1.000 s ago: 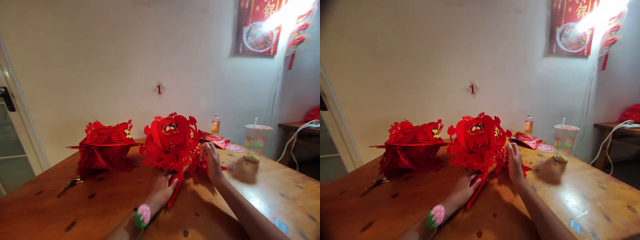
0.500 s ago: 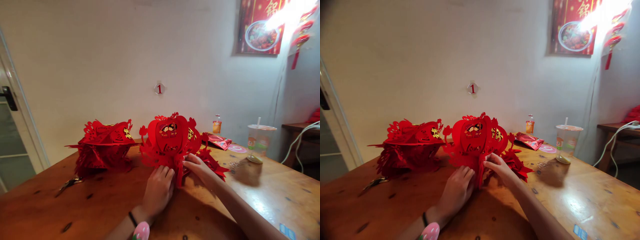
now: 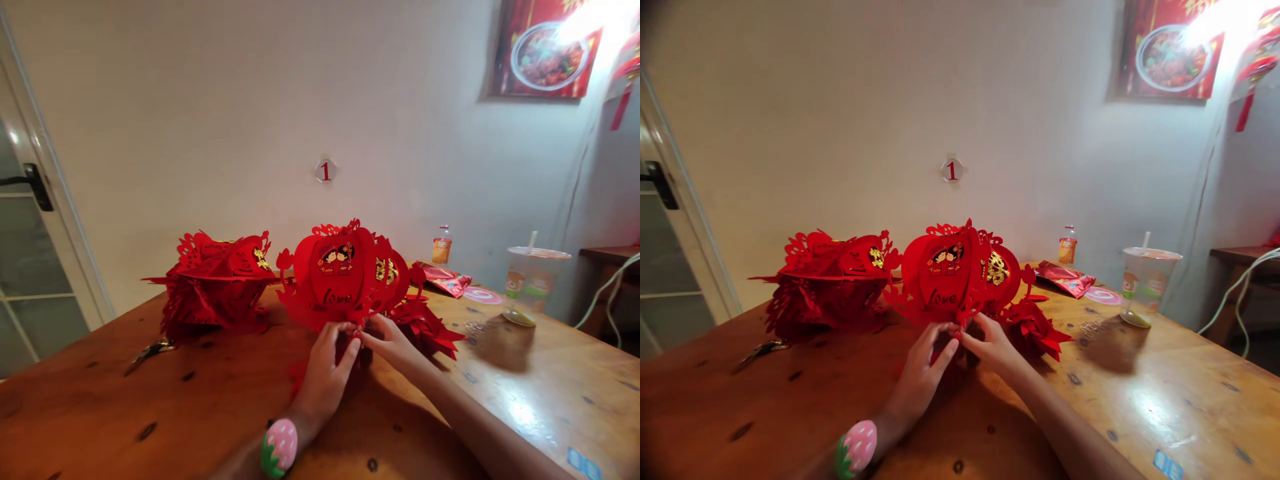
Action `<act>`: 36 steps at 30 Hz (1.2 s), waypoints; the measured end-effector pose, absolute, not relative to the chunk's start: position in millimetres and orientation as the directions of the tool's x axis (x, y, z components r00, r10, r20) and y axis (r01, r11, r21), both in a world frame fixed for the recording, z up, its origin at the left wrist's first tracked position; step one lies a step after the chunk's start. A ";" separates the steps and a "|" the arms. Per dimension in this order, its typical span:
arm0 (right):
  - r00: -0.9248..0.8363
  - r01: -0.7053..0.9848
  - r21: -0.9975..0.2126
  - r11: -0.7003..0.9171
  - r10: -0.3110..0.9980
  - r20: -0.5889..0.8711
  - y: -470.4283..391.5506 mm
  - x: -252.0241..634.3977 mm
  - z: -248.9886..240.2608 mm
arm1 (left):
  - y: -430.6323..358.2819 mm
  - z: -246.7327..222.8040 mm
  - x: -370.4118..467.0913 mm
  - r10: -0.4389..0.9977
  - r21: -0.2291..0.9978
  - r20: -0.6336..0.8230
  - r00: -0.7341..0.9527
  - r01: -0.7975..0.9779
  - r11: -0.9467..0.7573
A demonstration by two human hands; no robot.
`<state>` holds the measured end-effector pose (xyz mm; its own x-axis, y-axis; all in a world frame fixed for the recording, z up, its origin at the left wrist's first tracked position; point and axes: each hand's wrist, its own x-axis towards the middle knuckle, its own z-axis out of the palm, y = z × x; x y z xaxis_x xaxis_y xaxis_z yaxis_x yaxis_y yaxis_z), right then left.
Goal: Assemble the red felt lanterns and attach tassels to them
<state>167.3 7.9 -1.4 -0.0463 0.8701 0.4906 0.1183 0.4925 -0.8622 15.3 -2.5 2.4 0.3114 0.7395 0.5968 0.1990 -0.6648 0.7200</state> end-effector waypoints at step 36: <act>-0.124 0.144 -0.874 0.464 0.885 0.449 0.1 161.3 -1.0 | 10.5 5.8 15.2 0.902 0.924 0.369 0.226 -0.196 -0.329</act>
<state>161.3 0.1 -1.0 -0.1237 0.8848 0.4493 0.1444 0.4640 -0.8740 15.2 10.5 5.8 0.2264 0.9015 0.3687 -0.1963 -0.3286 0.9239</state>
